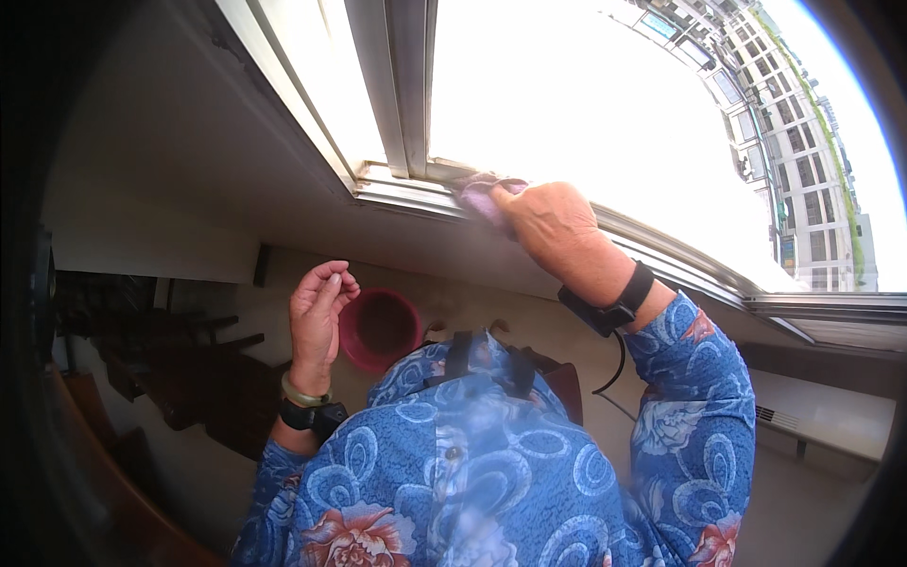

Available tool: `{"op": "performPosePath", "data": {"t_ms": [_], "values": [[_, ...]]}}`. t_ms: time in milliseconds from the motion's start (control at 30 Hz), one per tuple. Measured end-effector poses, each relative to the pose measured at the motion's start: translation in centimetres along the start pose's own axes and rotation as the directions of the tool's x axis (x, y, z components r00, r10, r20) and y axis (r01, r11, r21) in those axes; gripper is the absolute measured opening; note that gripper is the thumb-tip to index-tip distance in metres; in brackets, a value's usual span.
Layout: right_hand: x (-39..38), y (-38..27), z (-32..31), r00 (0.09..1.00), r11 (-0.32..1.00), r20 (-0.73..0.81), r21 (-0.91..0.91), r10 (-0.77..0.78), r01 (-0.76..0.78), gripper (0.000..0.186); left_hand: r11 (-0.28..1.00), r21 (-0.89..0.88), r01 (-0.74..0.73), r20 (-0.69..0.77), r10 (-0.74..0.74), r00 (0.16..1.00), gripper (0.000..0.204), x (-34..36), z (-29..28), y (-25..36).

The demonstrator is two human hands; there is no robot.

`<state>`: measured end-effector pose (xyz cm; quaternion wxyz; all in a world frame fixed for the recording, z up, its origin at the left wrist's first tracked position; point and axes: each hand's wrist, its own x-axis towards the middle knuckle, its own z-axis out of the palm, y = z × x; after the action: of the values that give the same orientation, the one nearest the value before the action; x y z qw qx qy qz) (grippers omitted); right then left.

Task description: The person rinses a cloth in a basin of water and uses it to wipe the tracks and inner edges of an open window frame.

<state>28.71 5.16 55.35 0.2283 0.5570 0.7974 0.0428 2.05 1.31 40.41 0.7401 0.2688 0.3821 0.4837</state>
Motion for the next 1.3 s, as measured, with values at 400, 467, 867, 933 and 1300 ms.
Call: {"op": "performPosePath", "data": {"t_ms": [400, 467, 867, 933, 1300], "values": [[-11.0, 6.0, 5.7, 0.980, 0.973, -0.080, 0.156, 0.183, -0.169, 0.024, 0.939, 0.311, -0.149, -0.035, 0.168, 0.985, 0.015, -1.4, 0.0, 4.2], [-7.3, 2.2, 4.8, 0.968, 0.973, -0.166, 0.167, 0.186, -0.158, 0.030, 0.912, 0.359, -0.199, 0.065, 0.188, 0.980, 0.015, -0.1, 2.1, 5.8], [-10.2, 4.4, 9.0, 0.932, 0.908, 0.026, 0.215, 0.363, -0.360, 0.011, 0.781, 0.346, -0.521, 0.327, 0.420, 0.847, 0.019, 8.6, 4.2, 8.1], [-14.9, 7.3, 10.0, 0.873, 0.867, 0.062, 0.102, 0.484, -0.488, 0.016, 0.797, 0.353, -0.490, 0.305, 0.397, 0.866, 0.020, 9.9, 1.2, 8.0], [-20.5, 9.0, 13.3, 0.419, 0.452, 0.170, -0.322, 0.892, -0.832, 0.012, 0.793, 0.447, -0.415, 0.072, 0.430, 0.900, 0.020, 10.2, -4.6, 8.5]]}}
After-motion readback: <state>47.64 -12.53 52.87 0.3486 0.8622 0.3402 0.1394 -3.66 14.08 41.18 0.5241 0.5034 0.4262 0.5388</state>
